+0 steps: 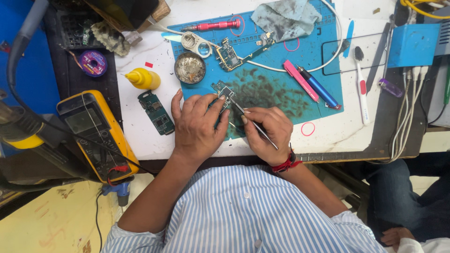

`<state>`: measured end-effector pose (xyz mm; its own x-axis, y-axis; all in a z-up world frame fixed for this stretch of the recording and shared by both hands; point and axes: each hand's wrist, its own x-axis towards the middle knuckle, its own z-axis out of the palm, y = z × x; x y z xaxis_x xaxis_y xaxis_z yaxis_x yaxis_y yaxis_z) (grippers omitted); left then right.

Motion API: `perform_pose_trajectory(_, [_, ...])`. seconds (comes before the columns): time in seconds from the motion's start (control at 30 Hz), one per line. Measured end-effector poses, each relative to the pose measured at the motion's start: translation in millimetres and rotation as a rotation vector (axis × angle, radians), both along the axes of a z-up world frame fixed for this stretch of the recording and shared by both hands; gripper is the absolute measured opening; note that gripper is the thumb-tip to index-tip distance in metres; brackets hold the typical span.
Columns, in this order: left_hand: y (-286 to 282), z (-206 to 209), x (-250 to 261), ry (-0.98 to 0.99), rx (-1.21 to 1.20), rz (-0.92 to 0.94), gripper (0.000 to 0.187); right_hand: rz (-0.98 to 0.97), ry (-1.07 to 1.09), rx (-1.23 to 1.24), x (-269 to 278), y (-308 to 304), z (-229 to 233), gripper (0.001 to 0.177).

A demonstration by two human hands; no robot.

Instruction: The person uses tweezers to manipulate small components on a circuit board. They apply a yellow liquid from a bottle onto the board and continue to adjust components with the tweezers.

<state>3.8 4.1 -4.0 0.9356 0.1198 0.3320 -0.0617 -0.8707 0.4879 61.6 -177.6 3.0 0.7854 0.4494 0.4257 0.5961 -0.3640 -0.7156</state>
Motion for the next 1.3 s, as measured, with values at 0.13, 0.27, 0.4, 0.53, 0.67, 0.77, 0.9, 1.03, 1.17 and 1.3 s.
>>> perform_pose_trajectory(0.13, [-1,0,1,0.002,0.005,-0.001,0.027,0.015,0.001,0.005,1,-1,1,0.017])
perform_pose_trajectory(0.27, [-1,0,1,0.002,0.002,-0.004,0.028,-0.032,-0.002,-0.008,0,-1,0,0.016])
perform_pose_trajectory(0.4, [0,0,0,-0.004,0.005,0.003,0.028,-0.021,-0.002,-0.006,0,0,0,0.016])
perform_pose_trajectory(0.53, [0,0,1,-0.001,0.002,0.001,0.027,-0.028,0.008,0.004,0,0,0,0.016])
perform_pose_trajectory(0.67, [-1,0,0,-0.008,0.007,0.002,0.027,-0.011,0.007,-0.011,1,-3,-1,0.015])
perform_pose_trajectory(0.77, [-1,-1,0,-0.009,0.005,0.006,0.027,-0.005,0.057,0.018,1,-4,-5,0.014])
perform_pose_trajectory(0.9, [-1,0,1,-0.009,-0.007,0.0,0.028,-0.033,0.183,0.138,1,-13,-6,0.014])
perform_pose_trajectory(1.03, [0,0,-1,-0.006,-0.004,0.006,0.027,-0.05,0.182,0.099,3,-22,-6,0.017])
perform_pose_trajectory(1.17, [-1,-1,0,-0.005,-0.013,-0.003,0.028,0.009,0.15,0.039,2,-22,-5,0.019])
perform_pose_trajectory(1.3, [1,-1,-1,-0.005,-0.017,0.001,0.028,0.073,0.083,0.05,4,-16,-2,0.019])
